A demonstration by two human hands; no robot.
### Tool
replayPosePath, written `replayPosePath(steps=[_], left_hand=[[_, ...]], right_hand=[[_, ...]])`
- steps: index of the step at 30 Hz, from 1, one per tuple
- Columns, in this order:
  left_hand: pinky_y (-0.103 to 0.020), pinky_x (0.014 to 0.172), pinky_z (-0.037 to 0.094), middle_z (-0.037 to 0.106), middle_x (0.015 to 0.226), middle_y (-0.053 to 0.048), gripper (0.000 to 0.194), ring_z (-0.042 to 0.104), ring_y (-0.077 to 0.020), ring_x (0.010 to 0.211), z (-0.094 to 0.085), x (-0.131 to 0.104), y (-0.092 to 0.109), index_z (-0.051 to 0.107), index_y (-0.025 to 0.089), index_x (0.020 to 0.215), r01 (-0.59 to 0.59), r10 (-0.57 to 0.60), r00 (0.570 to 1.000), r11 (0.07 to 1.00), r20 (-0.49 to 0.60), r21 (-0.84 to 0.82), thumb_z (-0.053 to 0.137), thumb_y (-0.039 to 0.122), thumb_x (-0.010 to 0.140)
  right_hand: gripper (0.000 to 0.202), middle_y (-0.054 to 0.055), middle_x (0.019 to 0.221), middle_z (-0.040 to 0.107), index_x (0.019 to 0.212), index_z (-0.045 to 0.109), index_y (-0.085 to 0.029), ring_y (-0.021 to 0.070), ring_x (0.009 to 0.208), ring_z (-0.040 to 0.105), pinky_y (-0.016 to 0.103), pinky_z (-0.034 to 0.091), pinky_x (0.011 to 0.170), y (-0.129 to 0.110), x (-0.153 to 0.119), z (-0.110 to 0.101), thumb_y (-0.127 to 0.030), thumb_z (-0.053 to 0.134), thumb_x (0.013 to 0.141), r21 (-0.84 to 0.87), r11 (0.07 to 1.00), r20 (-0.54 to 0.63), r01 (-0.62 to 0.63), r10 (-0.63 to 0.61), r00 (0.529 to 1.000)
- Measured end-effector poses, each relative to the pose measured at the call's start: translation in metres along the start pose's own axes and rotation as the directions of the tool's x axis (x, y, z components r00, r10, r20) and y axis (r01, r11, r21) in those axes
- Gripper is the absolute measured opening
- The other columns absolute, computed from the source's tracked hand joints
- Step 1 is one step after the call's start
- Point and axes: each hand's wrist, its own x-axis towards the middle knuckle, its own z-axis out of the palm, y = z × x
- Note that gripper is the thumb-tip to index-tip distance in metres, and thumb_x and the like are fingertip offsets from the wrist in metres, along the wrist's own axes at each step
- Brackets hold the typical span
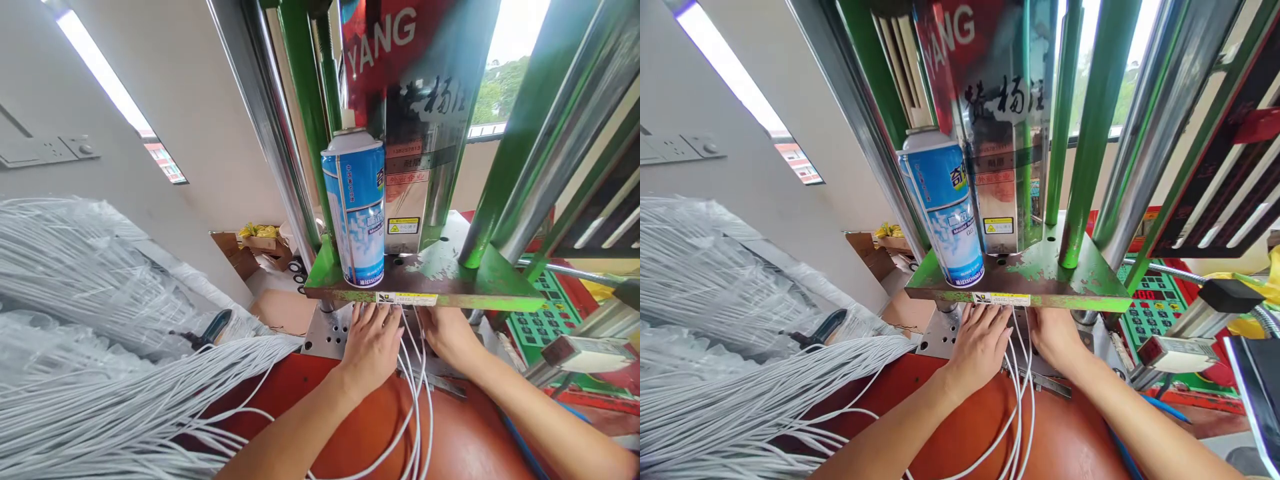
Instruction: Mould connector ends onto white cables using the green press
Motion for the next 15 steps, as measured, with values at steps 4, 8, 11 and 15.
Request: replayPosePath(steps=[4, 8, 11, 15], left_hand=[[-0.056, 0.122, 0.032, 0.062, 0.142, -0.013, 0.046, 0.053, -0.0312, 0.132, 0.009, -0.004, 0.001, 0.055, 0.014, 0.143, -0.009, 0.008, 0.999, 0.999, 0.037, 0.033, 0.049, 0.022, 0.098], [-0.054, 0.122, 0.033, 0.066, 0.134, -0.014, 0.044, 0.056, -0.0314, 0.128, 0.019, 0.001, 0.001, 0.059, 0.012, 0.138, 0.033, -0.034, 0.999, 0.999, 0.017, 0.024, 0.049, 0.02, 0.096], [-0.052, 0.12, 0.036, 0.069, 0.128, -0.014, 0.039, 0.059, -0.0309, 0.125, 0.028, 0.009, 0.0, 0.063, 0.013, 0.132, 0.024, -0.024, 1.0, 0.999, -0.002, 0.028, 0.049, 0.02, 0.096], [-0.053, 0.122, 0.036, 0.068, 0.134, -0.014, 0.043, 0.059, -0.0298, 0.129, 0.022, 0.018, -0.004, 0.059, 0.013, 0.138, 0.016, -0.017, 1.0, 1.0, -0.012, -0.004, 0.05, 0.018, 0.096]], right_hand=[[0.043, 0.015, 0.136, 0.065, 0.139, 0.059, -0.015, 0.0333, 0.126, 0.054, 0.055, 0.033, 0.111, -0.031, -0.034, 0.012, -0.016, 0.041, 0.1, -0.228, 0.97, 0.078, 0.088, -0.072, 0.994], [0.038, 0.016, 0.123, 0.07, 0.133, 0.062, -0.014, 0.0341, 0.113, 0.058, 0.053, 0.034, 0.107, -0.04, -0.029, 0.027, -0.019, 0.045, 0.099, -0.382, 0.923, 0.092, 0.045, -0.011, 0.996], [0.034, 0.017, 0.117, 0.071, 0.127, 0.064, -0.014, 0.0351, 0.11, 0.059, 0.053, 0.037, 0.104, -0.038, -0.017, 0.034, -0.021, 0.046, 0.099, -0.378, 0.926, 0.072, 0.019, 0.009, 0.997], [0.035, 0.016, 0.124, 0.07, 0.13, 0.062, -0.014, 0.0316, 0.118, 0.059, 0.05, 0.039, 0.109, -0.036, -0.01, 0.026, -0.018, 0.043, 0.1, -0.337, 0.941, 0.054, 0.033, -0.016, 0.998]])
